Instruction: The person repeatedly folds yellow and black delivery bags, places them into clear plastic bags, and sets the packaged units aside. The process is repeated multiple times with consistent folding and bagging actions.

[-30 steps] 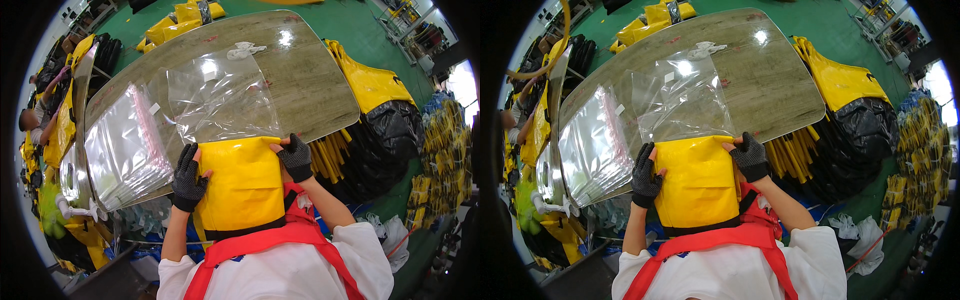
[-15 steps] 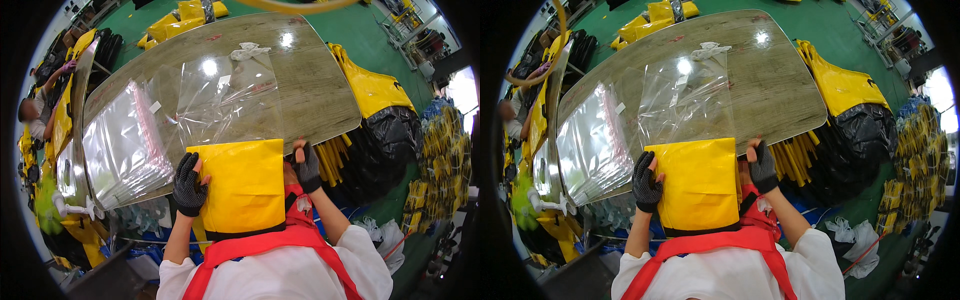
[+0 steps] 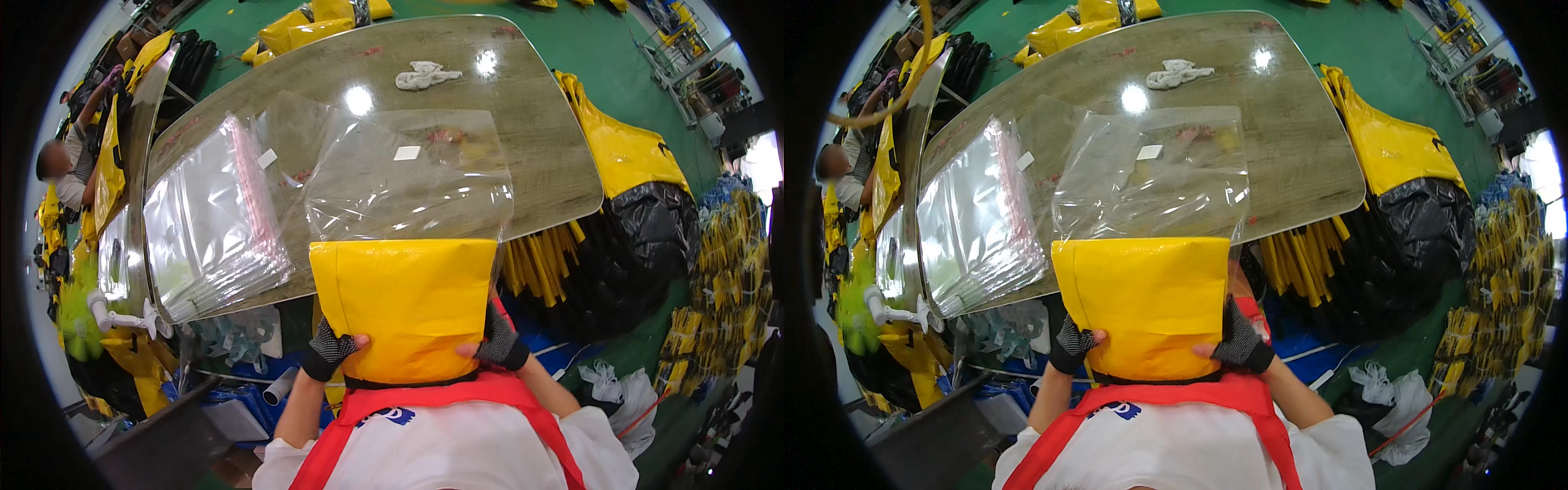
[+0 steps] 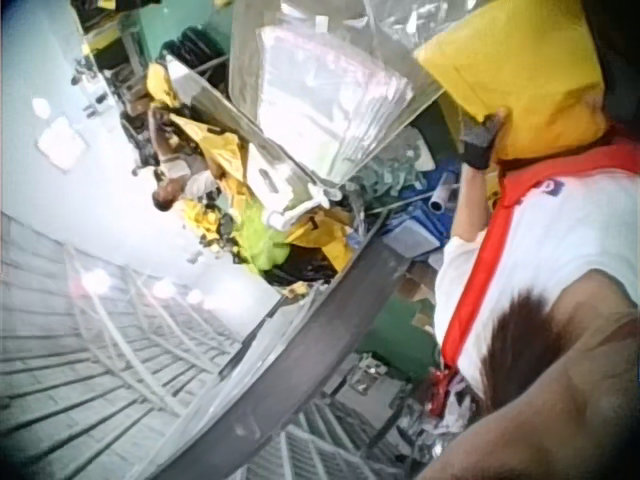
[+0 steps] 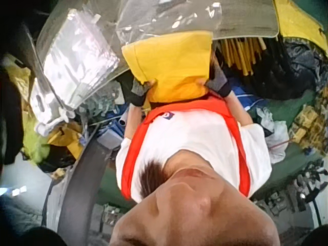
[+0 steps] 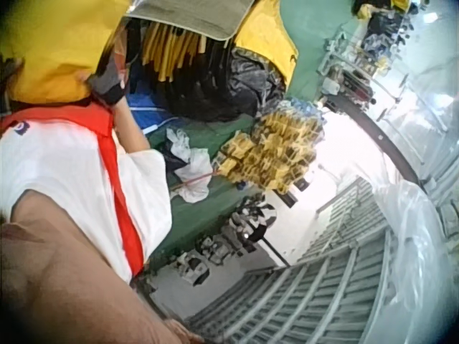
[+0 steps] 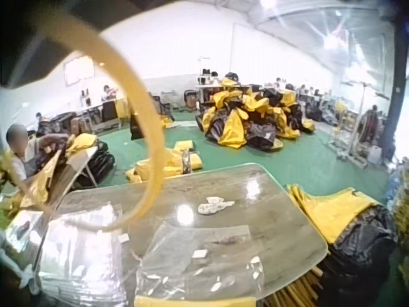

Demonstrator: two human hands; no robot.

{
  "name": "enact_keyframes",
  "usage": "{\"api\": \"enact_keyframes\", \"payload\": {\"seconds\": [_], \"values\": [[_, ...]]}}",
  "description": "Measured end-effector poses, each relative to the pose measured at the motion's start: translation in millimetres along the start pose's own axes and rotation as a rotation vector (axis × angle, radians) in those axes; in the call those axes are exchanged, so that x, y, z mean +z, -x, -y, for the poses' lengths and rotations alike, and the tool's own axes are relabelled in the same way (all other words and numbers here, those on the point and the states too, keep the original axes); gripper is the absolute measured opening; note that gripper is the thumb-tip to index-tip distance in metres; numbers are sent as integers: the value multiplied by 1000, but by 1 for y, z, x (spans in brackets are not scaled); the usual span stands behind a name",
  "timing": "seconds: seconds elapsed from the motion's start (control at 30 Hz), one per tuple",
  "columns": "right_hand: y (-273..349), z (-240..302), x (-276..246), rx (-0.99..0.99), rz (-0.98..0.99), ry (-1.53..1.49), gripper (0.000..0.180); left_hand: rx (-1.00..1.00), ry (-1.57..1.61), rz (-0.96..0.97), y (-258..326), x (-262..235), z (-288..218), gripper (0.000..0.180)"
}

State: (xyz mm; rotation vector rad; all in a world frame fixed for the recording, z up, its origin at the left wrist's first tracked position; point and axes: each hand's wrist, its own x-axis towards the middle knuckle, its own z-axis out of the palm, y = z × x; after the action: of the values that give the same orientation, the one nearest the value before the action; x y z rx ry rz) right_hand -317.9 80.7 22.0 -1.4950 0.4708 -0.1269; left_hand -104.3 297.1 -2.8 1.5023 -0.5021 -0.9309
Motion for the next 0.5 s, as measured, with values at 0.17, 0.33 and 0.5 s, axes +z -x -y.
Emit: {"api": "enact_keyframes", "payload": {"seconds": [0.17,0.33,0.5], "values": [[-6,-16,-22,329,-156,-74,45,-233,-183,-160,9,37,26,46],[-14,33,-52,339,49,824,74,47,-778,-250,13,5,-9,51],[-34,57,-10,-422,115,1162,76,579,-1191,-6,-33,55,-58,62]]}}
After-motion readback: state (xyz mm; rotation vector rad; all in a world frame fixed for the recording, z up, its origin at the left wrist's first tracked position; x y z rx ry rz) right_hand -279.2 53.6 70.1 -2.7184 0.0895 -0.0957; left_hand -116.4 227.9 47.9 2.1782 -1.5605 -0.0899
